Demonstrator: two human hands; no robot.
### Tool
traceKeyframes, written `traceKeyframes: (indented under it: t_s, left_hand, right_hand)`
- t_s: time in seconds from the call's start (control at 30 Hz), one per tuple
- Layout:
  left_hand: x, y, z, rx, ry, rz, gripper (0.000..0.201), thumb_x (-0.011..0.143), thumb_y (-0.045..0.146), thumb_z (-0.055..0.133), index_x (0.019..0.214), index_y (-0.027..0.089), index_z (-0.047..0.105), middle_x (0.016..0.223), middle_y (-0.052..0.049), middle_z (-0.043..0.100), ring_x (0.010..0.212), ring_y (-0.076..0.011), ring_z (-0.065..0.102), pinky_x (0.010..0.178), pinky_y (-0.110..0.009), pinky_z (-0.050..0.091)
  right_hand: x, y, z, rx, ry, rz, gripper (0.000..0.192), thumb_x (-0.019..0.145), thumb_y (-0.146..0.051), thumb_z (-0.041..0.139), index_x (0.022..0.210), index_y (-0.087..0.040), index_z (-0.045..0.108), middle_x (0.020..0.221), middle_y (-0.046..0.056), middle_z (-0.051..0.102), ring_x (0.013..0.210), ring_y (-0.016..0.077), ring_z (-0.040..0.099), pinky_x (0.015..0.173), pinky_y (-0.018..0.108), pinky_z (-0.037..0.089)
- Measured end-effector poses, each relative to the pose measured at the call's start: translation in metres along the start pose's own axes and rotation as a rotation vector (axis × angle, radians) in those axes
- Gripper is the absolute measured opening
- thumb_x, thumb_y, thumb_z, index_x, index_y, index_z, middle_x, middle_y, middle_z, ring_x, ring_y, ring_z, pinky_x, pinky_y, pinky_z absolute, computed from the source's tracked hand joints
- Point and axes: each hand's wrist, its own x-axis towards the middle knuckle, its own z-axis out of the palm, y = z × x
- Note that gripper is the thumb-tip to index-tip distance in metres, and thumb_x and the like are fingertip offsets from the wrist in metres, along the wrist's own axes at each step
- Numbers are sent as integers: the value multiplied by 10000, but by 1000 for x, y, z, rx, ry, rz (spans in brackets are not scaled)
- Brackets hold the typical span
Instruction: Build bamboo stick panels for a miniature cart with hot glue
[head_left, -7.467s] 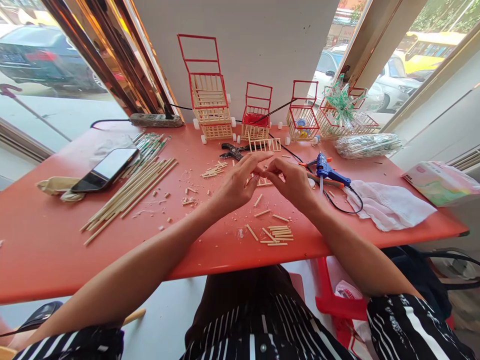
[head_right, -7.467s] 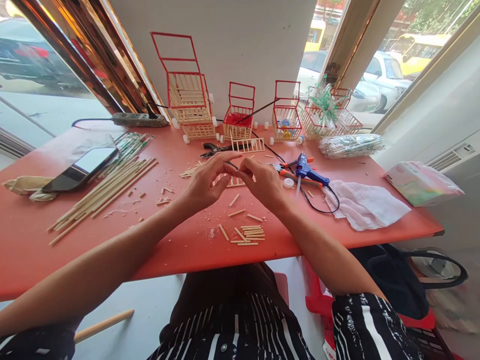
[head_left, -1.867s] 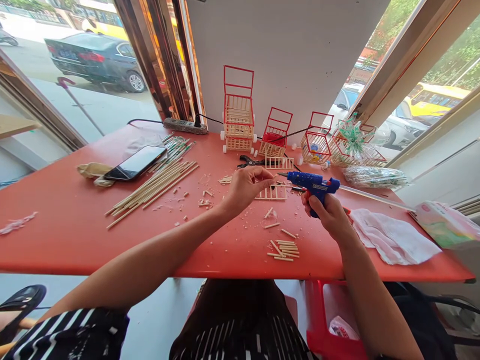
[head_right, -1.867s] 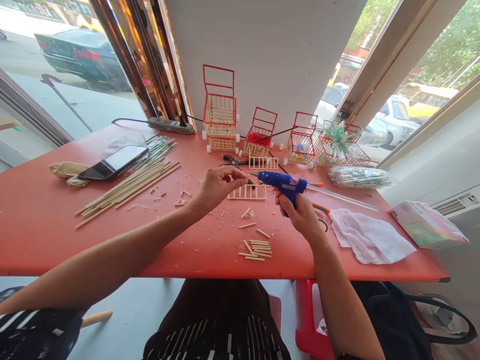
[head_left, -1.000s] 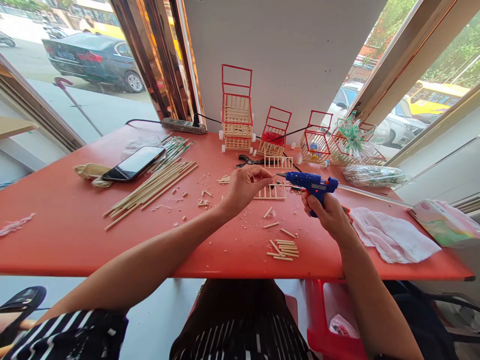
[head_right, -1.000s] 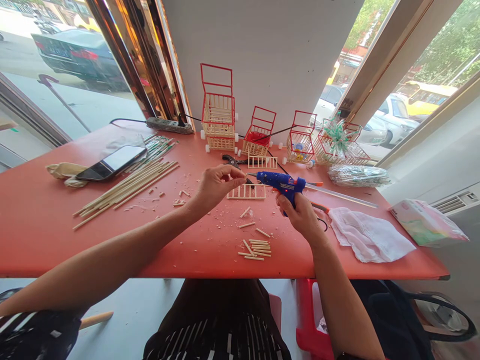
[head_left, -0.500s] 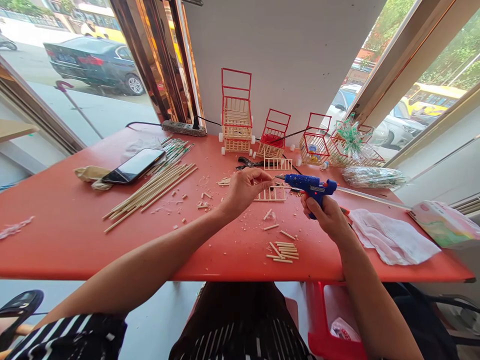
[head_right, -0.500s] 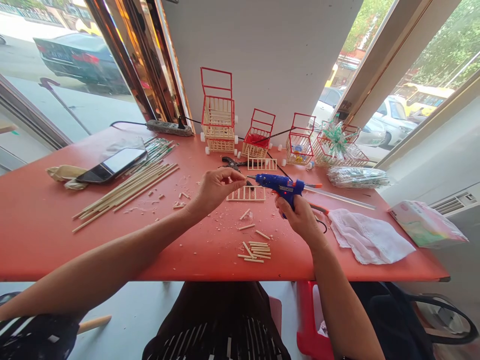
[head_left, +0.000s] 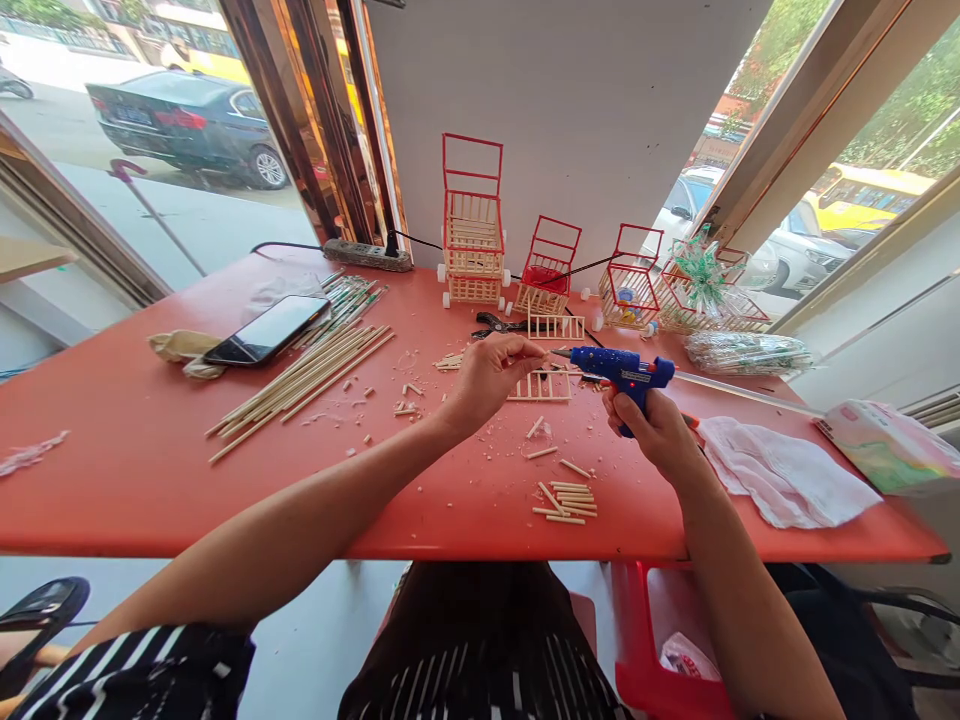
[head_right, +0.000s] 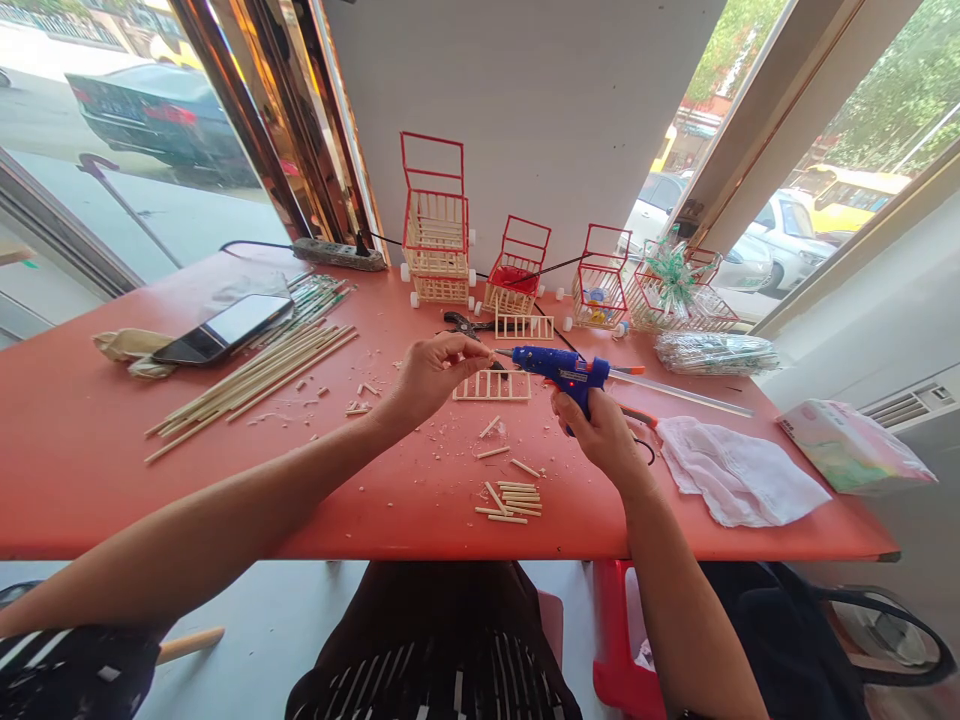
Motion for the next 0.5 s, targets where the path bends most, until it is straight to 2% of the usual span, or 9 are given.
traceKeyframes:
  t_s: [0.27, 0.5]
  left_hand:
    - [0, -3, 1, -34, -3, 37, 95, 868, 264, 761, 806, 220, 818, 769, -3, 784, 709, -146, 636, 661, -276, 434]
    - [1, 2, 0, -2, -1, -11, 111, 835, 294, 792, 755, 219, 804, 776, -12, 788, 724, -154, 622, 691, -289, 456]
  right_hand:
    - [-1, -5, 2, 38, -11, -8, 640, 860, -835, 659, 859, -198, 595, 773, 15, 552, 634, 130, 486, 578, 311, 419]
    - [0, -2, 2, 45, 16, 9, 659, 832, -855, 673, 899, -205, 589, 773, 14, 568, 645, 140, 509, 595, 315, 438]
